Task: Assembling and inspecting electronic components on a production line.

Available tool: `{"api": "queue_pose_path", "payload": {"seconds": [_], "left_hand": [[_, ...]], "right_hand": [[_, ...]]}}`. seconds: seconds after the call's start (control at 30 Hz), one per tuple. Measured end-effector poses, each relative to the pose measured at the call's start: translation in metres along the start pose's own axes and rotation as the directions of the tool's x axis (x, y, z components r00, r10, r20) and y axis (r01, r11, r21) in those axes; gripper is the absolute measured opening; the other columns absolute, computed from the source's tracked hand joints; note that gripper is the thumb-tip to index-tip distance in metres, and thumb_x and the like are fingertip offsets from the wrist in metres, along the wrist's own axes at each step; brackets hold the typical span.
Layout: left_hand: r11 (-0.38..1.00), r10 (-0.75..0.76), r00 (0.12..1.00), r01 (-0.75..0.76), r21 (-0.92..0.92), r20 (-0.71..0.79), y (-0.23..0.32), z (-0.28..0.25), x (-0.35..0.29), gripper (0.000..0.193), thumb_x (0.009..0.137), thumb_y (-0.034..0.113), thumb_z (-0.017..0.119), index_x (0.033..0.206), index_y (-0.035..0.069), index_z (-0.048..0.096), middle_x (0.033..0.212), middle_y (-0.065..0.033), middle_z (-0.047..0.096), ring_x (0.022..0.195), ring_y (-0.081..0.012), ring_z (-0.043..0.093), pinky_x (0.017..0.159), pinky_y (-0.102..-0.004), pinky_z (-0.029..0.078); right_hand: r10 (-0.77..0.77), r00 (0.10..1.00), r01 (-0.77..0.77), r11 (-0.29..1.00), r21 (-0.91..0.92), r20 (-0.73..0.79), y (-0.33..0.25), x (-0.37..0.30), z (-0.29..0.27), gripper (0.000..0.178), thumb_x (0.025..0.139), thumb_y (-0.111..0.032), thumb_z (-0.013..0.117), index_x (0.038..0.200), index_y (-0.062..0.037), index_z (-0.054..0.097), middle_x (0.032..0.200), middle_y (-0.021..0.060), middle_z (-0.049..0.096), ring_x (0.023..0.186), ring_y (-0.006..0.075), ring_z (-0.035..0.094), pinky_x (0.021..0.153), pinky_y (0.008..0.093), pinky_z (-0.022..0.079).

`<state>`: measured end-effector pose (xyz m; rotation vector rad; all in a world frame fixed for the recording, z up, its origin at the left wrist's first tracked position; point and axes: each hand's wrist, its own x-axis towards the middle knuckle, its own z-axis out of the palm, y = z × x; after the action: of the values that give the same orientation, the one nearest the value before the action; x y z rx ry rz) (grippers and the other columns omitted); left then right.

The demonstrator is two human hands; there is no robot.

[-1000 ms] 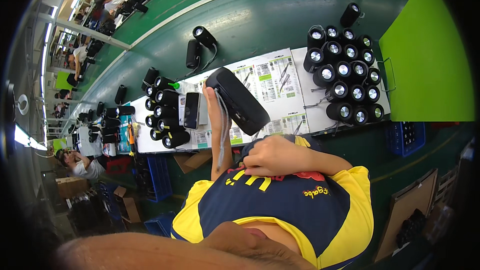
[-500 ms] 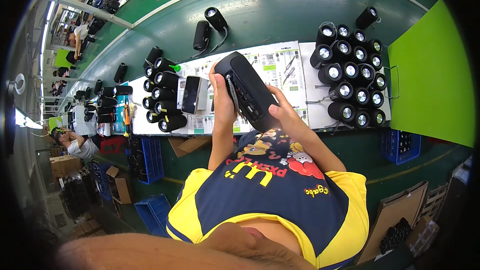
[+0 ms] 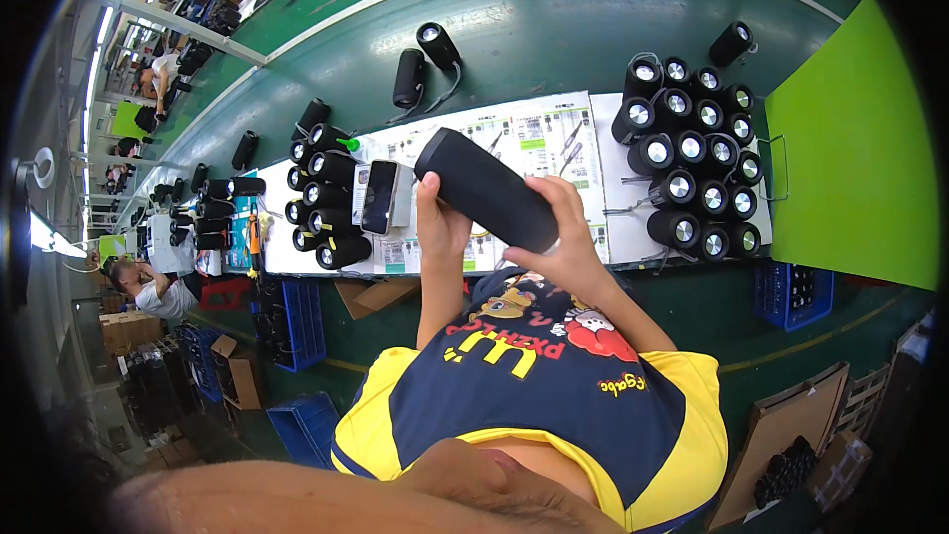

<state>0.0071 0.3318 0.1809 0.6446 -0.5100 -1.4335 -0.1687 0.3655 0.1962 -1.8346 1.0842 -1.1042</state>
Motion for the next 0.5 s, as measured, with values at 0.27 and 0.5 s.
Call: {"api": "queue_pose_path", "payload": {"seconds": [0.27,0.5], "left_hand": [[0.946,-0.038,0.969,0.113,-0.305,0.242,-0.004,0.014,-0.004,0.073,0.074,0.062,0.049,0.120,0.005,0.045,0.110,-0.0161,0.051,0.093,-0.0334,0.056,0.086,-0.0492,0.044],[0.919,-0.120,0.982,0.166,-0.358,0.148,-0.013,0.007,-0.006,0.069,0.080,0.060,0.046,0.125,0.008,0.044,0.129,-0.0180,0.043,0.115,-0.0301,0.045,0.100,-0.0450,0.033]], "right_hand": [[0.092,0.673,-0.716,-0.166,0.678,0.734,0.011,-0.013,-0.002,0.066,0.083,-0.041,0.057,0.132,-0.0086,0.027,0.113,0.0151,0.049,0.103,0.0230,0.053,0.086,0.0325,0.045],[0.196,0.979,-0.175,0.950,0.258,-0.057,-0.012,0.012,-0.030,0.078,0.058,-0.009,0.073,0.125,-0.0073,0.033,0.106,0.0094,0.049,0.099,0.0174,0.049,0.088,0.0293,0.038]]}}
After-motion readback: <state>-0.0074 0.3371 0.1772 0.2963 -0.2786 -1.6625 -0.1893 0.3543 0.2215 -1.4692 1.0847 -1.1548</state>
